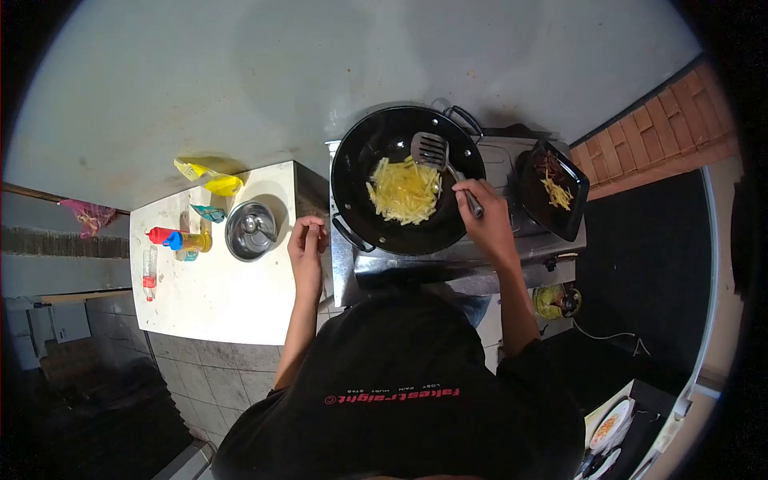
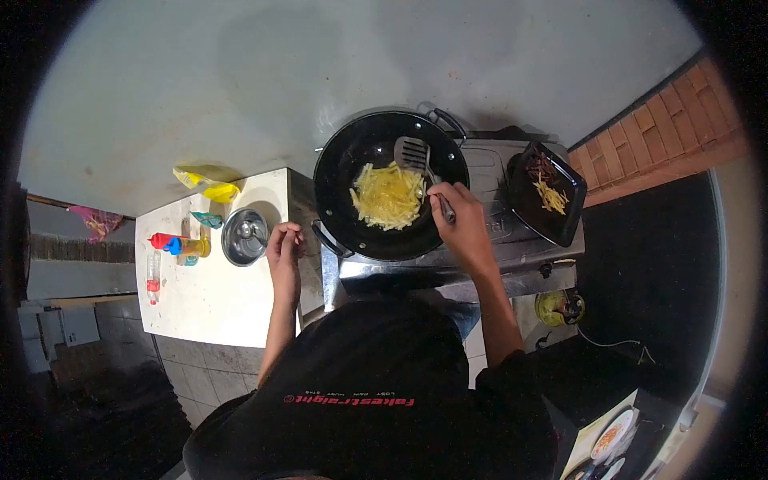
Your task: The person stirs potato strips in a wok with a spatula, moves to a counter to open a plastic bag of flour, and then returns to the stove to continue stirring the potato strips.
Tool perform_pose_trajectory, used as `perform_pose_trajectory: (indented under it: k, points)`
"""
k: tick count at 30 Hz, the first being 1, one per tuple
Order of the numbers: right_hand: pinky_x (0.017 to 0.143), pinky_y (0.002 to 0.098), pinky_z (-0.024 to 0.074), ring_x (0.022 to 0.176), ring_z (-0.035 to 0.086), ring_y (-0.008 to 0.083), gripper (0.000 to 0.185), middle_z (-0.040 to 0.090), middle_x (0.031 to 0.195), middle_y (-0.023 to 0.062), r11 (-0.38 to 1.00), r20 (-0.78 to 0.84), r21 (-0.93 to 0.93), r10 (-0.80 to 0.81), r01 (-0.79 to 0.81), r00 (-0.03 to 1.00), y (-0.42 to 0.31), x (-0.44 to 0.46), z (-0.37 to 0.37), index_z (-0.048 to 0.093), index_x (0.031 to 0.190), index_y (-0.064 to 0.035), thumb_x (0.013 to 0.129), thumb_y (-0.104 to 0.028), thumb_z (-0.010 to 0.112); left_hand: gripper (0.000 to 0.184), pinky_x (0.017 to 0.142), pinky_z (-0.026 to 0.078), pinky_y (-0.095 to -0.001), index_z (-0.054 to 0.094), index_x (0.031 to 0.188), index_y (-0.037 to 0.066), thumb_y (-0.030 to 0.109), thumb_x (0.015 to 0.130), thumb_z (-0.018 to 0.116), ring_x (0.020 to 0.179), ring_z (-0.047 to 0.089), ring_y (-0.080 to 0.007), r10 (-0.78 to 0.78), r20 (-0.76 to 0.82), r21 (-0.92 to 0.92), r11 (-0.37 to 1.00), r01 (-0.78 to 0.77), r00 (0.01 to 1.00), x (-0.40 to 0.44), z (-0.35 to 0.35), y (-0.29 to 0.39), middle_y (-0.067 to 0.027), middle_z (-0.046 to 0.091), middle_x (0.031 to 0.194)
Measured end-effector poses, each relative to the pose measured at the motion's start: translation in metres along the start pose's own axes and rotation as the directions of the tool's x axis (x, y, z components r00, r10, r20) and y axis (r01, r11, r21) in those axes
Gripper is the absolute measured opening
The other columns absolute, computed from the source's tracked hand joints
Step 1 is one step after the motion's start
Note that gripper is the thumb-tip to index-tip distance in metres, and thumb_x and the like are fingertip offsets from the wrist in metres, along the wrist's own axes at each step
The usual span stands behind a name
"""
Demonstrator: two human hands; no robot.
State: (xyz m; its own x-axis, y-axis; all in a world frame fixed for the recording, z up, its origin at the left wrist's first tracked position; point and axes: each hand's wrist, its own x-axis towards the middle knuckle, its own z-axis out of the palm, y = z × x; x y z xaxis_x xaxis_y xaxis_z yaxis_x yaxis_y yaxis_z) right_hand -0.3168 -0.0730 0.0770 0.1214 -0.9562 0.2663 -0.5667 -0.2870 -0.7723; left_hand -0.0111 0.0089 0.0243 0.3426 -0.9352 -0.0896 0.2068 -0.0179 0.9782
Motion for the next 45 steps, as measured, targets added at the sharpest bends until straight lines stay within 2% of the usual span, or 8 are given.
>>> perform_pose_trajectory:
  k: [4, 10, 13, 17, 22, 25, 34, 45]
  points:
    - [0.07, 0.0434, 0.0498, 0.077, 0.062, 0.0373, 0.015, 0.057, 0.089, 0.0151, 0.98, 0.061, -0.192, -0.05, 0.061, 0.997, -0.005, 0.003, -0.005, 0.067, 0.111, -0.0103, 0.096, -0.011, 0.065, 0.014, 0.062, 0.033, -0.0208, 0.062, 0.105, 0.007, 0.018, 0.107, 0.054, 0.071, 0.043, -0.005, 0.002, -0.011, 0.011, 1.0, -0.002, 1.0, 0.0, 0.001, -0.001, 0.0032, 0.053, 0.084]
    - [0.07, 0.0466, 0.0505, 0.078, 0.063, 0.0371, 0.016, 0.057, 0.09, 0.0143, 0.954, 0.057, -0.28, -0.094, 0.106, 0.994, -0.006, 0.005, -0.005, 0.067, 0.112, -0.0122, 0.096, -0.013, 0.065, 0.014, 0.062, 0.033, -0.021, 0.061, 0.104, 0.007, 0.018, 0.108, 0.053, 0.07, 0.043, -0.0053, -0.001, -0.019, 0.008, 1.0, 0.001, 1.0, -0.002, -0.002, -0.002, 0.003, 0.053, 0.083]
    - [0.07, 0.0421, 0.0497, 0.078, 0.062, 0.0365, 0.016, 0.059, 0.091, 0.0141, 0.963, 0.063, -0.266, -0.016, 0.033, 0.998, -0.005, 0.005, -0.003, 0.069, 0.112, -0.0125, 0.097, -0.012, 0.065, 0.014, 0.063, 0.034, -0.0212, 0.061, 0.104, 0.006, 0.018, 0.107, 0.053, 0.07, 0.043, -0.0053, -0.008, -0.023, 0.003, 1.0, 0.008, 1.0, -0.002, -0.003, 0.0, 0.003, 0.053, 0.084]
    - [0.069, 0.0455, 0.0506, 0.078, 0.063, 0.0367, 0.016, 0.057, 0.09, 0.0147, 0.97, 0.054, -0.24, -0.013, 0.026, 0.998, -0.004, 0.002, 0.009, 0.067, 0.111, -0.0117, 0.096, -0.011, 0.065, 0.014, 0.064, 0.034, -0.0213, 0.062, 0.104, 0.006, 0.018, 0.107, 0.054, 0.071, 0.043, -0.0053, -0.001, -0.022, -0.002, 1.0, 0.001, 1.0, -0.001, -0.002, 0.001, 0.0032, 0.053, 0.084]
    - [0.072, 0.0416, 0.0491, 0.08, 0.061, 0.0348, 0.014, 0.056, 0.09, 0.0161, 0.998, 0.146, -0.01, -0.061, 0.063, 0.987, -0.003, 0.001, 0.018, 0.069, 0.109, -0.0077, 0.096, -0.008, 0.064, 0.014, 0.063, 0.034, -0.0212, 0.062, 0.104, 0.007, 0.018, 0.107, 0.054, 0.071, 0.043, -0.0052, -0.01, -0.006, 0.013, 1.0, 0.01, 1.0, -0.003, -0.001, 0.002, 0.0032, 0.053, 0.084]
    - [0.074, 0.0408, 0.0482, 0.082, 0.06, 0.0338, 0.013, 0.056, 0.09, 0.0161, 0.999, 0.158, 0.024, -0.033, 0.029, 0.987, -0.016, 0.004, 0.01, 0.069, 0.108, -0.0055, 0.096, -0.008, 0.065, 0.014, 0.063, 0.034, -0.021, 0.062, 0.104, 0.007, 0.018, 0.107, 0.054, 0.071, 0.043, -0.0051, -0.011, 0.001, 0.01, 1.0, 0.011, 1.0, -0.002, -0.003, 0.0, 0.0033, 0.053, 0.084]
    - [0.061, 0.0419, 0.0488, 0.064, 0.061, 0.0326, 0.015, 0.058, 0.087, 0.0153, 0.975, -0.037, -0.199, -0.108, 0.098, 0.993, -0.021, 0.005, -0.015, 0.068, 0.11, -0.0066, 0.095, -0.009, 0.067, 0.013, 0.063, 0.033, -0.0204, 0.062, 0.105, 0.007, 0.016, 0.107, 0.053, 0.071, 0.043, -0.0044, -0.011, 0.002, -0.011, 1.0, 0.011, 1.0, -0.003, -0.002, -0.002, 0.0039, 0.052, 0.083]
    - [0.065, 0.0468, 0.0512, 0.076, 0.065, 0.0384, 0.01, 0.061, 0.09, 0.0151, 0.957, -0.033, -0.289, 0.019, -0.028, 0.999, -0.008, -0.019, 0.015, 0.066, 0.103, -0.0094, 0.093, -0.012, 0.068, 0.013, 0.064, 0.034, -0.0208, 0.061, 0.105, 0.006, 0.017, 0.107, 0.054, 0.071, 0.043, -0.0049, -0.002, 0.013, 0.011, 1.0, 0.002, 1.0, -0.002, -0.003, -0.004, 0.0037, 0.053, 0.082]
